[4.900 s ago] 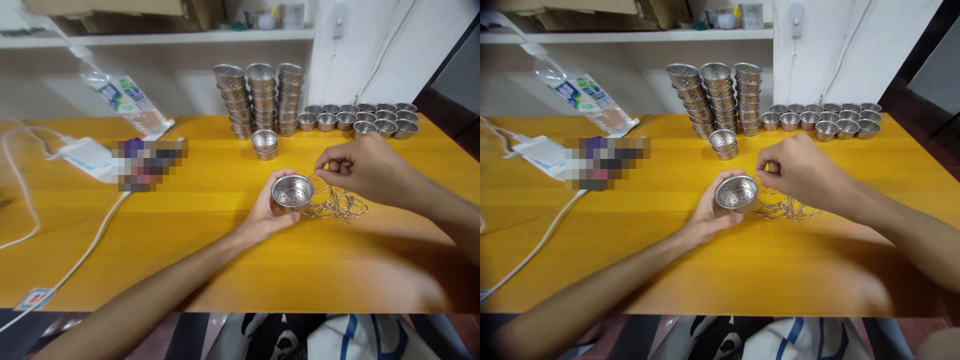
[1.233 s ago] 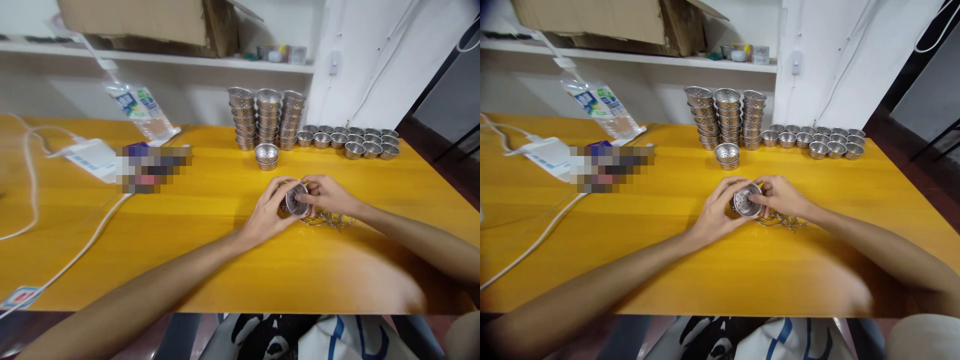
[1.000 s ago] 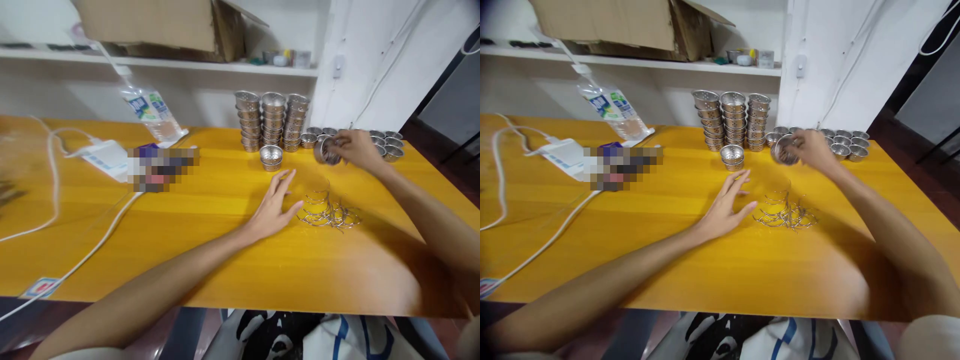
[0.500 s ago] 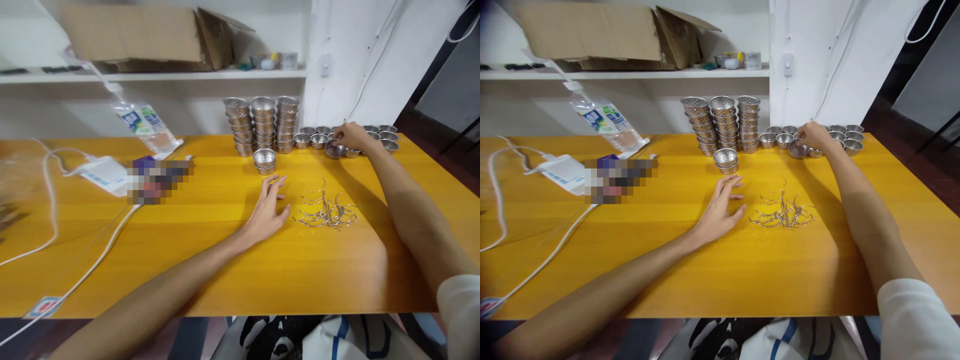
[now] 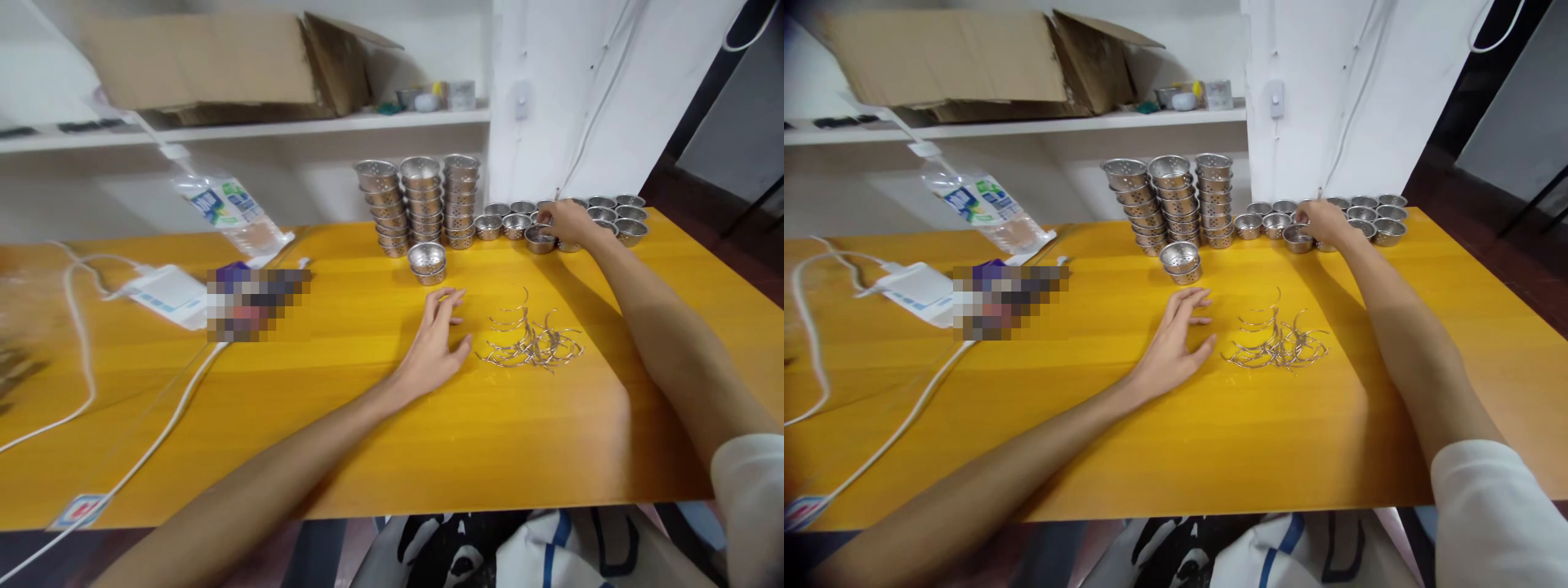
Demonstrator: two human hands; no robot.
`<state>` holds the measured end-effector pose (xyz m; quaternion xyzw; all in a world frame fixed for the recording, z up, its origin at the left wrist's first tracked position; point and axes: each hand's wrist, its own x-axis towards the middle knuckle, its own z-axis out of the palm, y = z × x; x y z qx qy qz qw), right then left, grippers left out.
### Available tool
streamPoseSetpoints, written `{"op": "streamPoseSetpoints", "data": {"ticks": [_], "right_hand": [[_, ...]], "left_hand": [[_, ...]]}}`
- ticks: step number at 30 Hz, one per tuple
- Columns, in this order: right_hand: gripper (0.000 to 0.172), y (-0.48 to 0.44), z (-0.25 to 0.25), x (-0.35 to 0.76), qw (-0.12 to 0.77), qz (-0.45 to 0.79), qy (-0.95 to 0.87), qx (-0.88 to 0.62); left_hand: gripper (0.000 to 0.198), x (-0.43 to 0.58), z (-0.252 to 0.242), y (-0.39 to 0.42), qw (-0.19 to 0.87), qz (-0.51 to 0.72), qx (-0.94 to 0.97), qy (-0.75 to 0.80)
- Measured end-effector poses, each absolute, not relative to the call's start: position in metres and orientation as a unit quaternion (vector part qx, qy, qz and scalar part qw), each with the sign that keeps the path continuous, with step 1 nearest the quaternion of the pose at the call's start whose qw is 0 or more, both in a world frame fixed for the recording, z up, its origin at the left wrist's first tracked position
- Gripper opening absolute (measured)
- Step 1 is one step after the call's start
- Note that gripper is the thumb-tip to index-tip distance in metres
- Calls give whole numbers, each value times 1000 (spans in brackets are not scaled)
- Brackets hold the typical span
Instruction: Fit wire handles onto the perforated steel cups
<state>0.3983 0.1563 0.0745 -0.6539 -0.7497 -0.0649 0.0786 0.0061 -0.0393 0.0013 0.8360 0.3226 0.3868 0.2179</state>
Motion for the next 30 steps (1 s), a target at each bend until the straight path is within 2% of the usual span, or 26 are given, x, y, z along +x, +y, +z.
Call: {"op": "streamPoseSetpoints", "data": {"ticks": [8, 11, 14, 16, 18, 20, 22, 25, 27, 30], "right_hand": [[36, 153, 76, 397, 91, -61, -756, -645], [33, 147, 99, 384, 130, -67, -770, -621], [21, 132, 133, 355, 145, -15, -809, -569], [17, 114, 153, 327, 95, 73, -846, -519], [21, 91, 164, 300, 29, 180, -874, -451], [23, 67, 164, 276, -18, 232, -892, -388], [20, 45, 155, 261, -61, 210, -905, -365], [24, 21, 134, 253, -140, 111, -897, -405], [24, 14, 122, 253, -184, 53, -877, -441], [25, 16, 111, 255, -204, 10, -865, -458]], "left_hand": [[62, 7, 3, -42, 196, 385, 840, 328], [54, 2, 9, -32, 116, 411, 840, 336], [50, -14, 13, -4, 10, 438, 819, 371], [56, -27, 13, 22, -24, 448, 794, 411], [59, -36, 9, 46, -22, 454, 770, 448], [51, -41, 4, 64, -3, 451, 761, 466], [34, -41, 1, 72, 19, 444, 767, 462], [15, -38, 1, 72, 32, 446, 777, 443], [15, -36, 2, 68, 36, 449, 776, 441], [22, -35, 5, 66, 46, 454, 763, 458]]}}
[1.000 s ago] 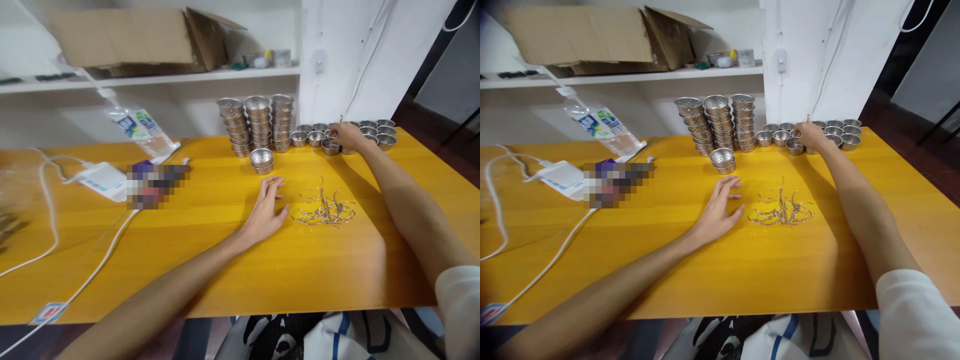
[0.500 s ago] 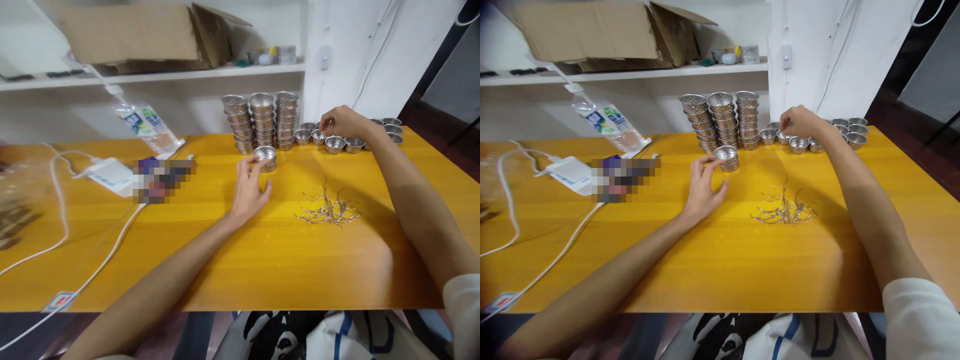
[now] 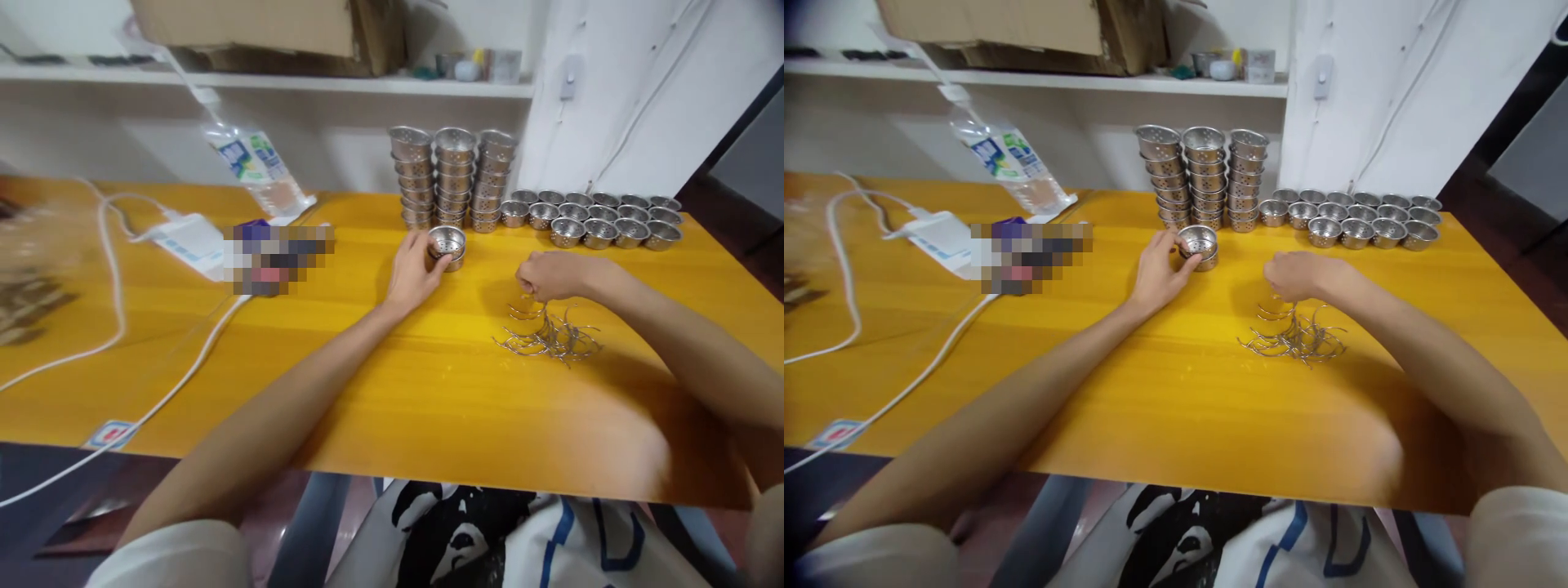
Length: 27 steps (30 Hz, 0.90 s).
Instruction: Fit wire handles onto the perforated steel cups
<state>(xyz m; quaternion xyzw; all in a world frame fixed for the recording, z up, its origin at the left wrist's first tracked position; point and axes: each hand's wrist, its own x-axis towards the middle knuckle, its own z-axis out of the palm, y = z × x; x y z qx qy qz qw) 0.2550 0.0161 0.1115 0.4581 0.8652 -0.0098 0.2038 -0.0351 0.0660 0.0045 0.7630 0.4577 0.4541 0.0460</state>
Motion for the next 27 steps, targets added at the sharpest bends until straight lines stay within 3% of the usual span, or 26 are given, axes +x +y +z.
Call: {"op": "streamPoseSetpoints", "data": {"ticks": [7, 14, 19, 22, 27], "right_hand": [[26, 30, 103, 255, 160, -14, 880, 446], [25, 14, 144, 256, -45, 12, 900, 434], [25, -19, 171, 247, -176, 1, 903, 392], [25, -35, 177, 241, -178, 3, 908, 380], [28, -46, 178, 239, -166, -3, 924, 344]], "left_hand": [[29, -33, 6, 65, 52, 468, 733, 491], [37, -32, 16, 45, 20, 532, 720, 445], [56, -7, 24, -6, 146, 593, 722, 324], [64, 7, 32, -40, 198, 573, 739, 293], [65, 12, 41, -68, 175, 567, 742, 312]]}}
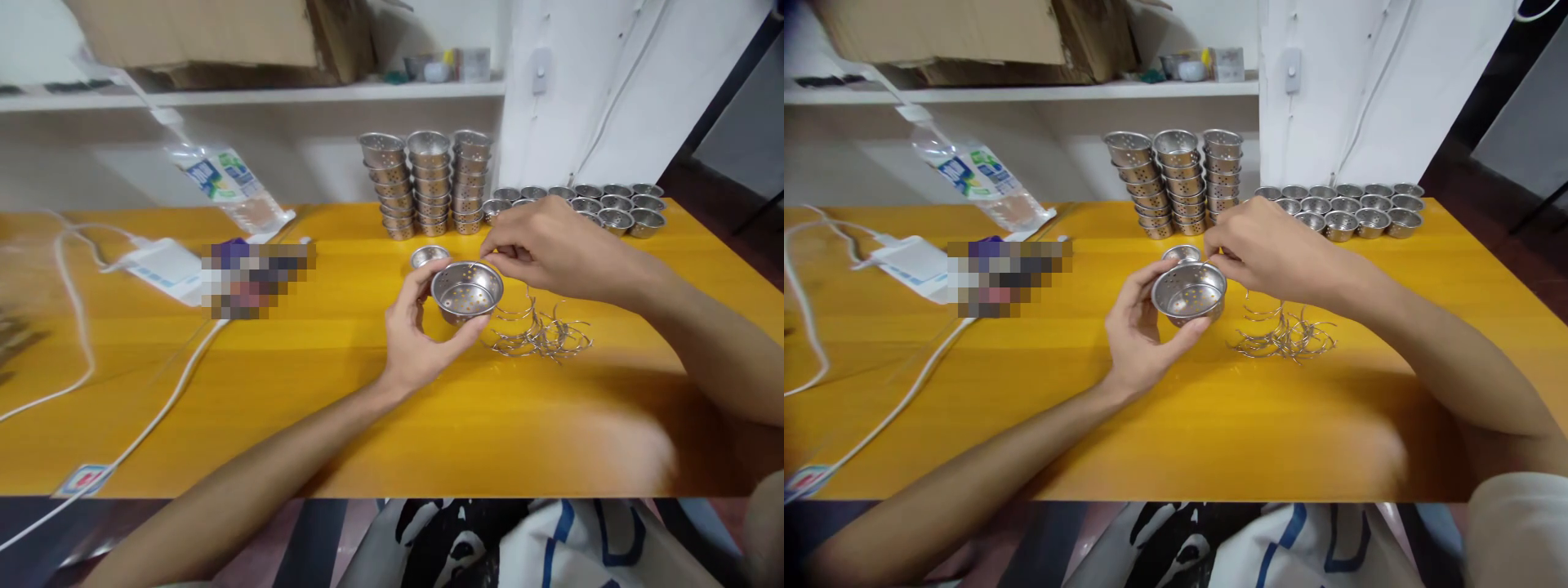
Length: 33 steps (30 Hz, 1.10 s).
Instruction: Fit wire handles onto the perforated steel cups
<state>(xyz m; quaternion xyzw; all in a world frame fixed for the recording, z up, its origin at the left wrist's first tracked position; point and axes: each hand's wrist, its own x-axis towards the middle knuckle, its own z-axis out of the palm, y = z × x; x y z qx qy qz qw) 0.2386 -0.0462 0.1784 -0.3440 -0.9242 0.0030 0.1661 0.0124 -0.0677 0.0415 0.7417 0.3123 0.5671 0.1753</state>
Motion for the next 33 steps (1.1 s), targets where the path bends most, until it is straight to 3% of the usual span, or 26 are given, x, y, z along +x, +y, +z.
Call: {"op": "streamPoseSetpoints", "data": {"ticks": [11, 17, 25, 33], "right_hand": [[33, -55, 176, 233, 147, -6, -925, -350], [26, -56, 171, 228, 123, -8, -927, -355], [27, -58, 163, 211, 106, 23, -897, -428], [31, -57, 156, 211, 178, 49, -867, -463]], "left_hand": [[67, 10, 48, -71, 130, 578, 744, 310], [53, 6, 55, -72, 41, 535, 791, 295], [61, 9, 55, -69, 72, 440, 841, 306], [53, 9, 50, -65, 123, 433, 850, 275]]}}
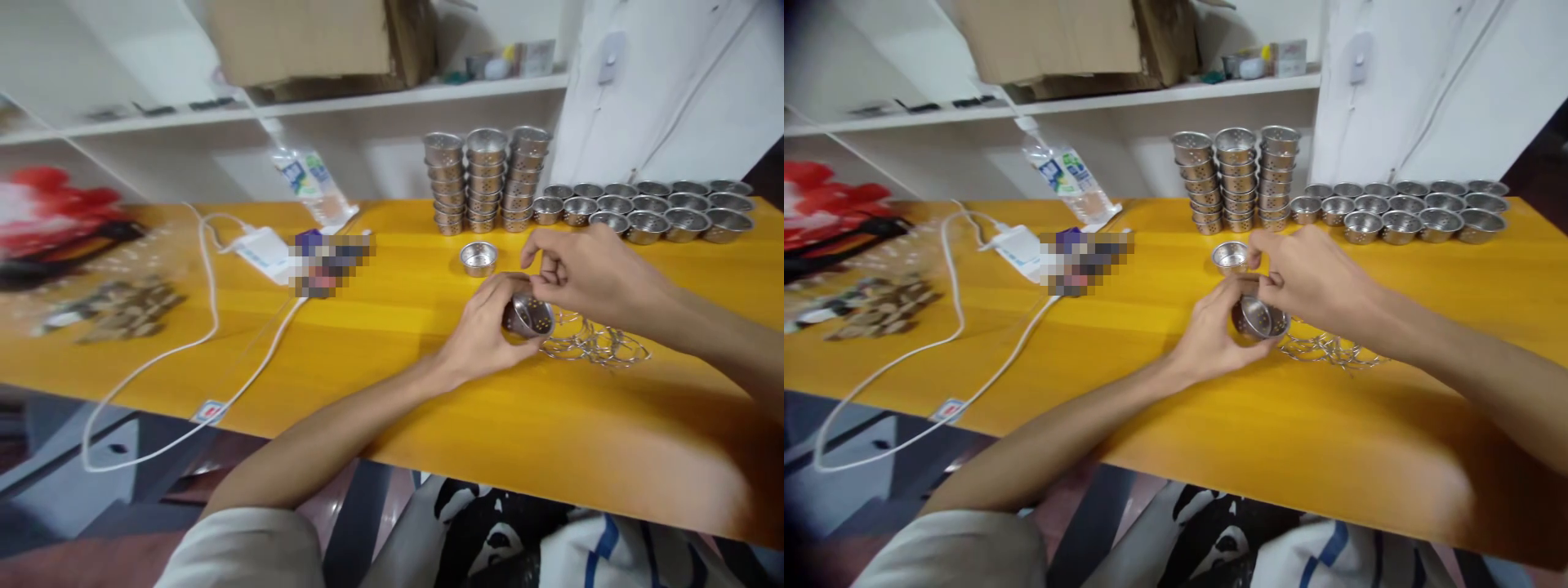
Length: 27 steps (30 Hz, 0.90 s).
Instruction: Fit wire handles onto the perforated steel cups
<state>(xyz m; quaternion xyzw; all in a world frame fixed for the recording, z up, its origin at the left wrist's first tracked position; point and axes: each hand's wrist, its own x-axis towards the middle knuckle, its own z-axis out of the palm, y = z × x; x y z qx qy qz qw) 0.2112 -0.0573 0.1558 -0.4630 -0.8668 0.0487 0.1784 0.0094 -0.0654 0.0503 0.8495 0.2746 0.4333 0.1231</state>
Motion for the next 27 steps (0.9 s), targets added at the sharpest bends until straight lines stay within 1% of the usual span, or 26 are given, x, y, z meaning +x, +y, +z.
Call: {"op": "streamPoseSetpoints", "data": {"ticks": [3, 6, 8, 9, 12, 13, 14, 17, 20, 24, 27], "right_hand": [[34, -54, 149, 209, 198, 64, -854, -477], [23, -52, 146, 207, 221, 78, -843, -485], [13, -49, 147, 208, 240, 114, -844, -465], [16, -48, 149, 209, 243, 154, -848, -446], [40, -44, 155, 214, 244, 320, -839, -366], [44, -42, 156, 216, 246, 365, -831, -339], [45, -41, 157, 218, 253, 396, -824, -316], [39, -35, 157, 221, 261, 430, -820, -273], [41, -29, 154, 223, 258, 449, -816, -257], [49, -24, 151, 225, 251, 477, -808, -239], [46, -21, 151, 226, 245, 463, -821, -228]], "left_hand": [[53, 7, 48, -61, 135, 440, 845, 274], [53, 6, 47, -57, 156, 457, 827, 289], [54, 6, 46, -52, 184, 470, 808, 303], [53, 5, 45, -49, 203, 478, 797, 309], [58, 5, 42, -43, 274, 504, 758, 311], [61, 5, 41, -41, 299, 511, 744, 310], [65, 4, 40, -40, 324, 514, 730, 312], [74, 3, 39, -40, 392, 507, 693, 330], [75, 3, 41, -43, 436, 506, 672, 320], [65, 2, 48, -46, 462, 521, 660, 283], [57, 1, 52, -46, 467, 522, 661, 269]]}}
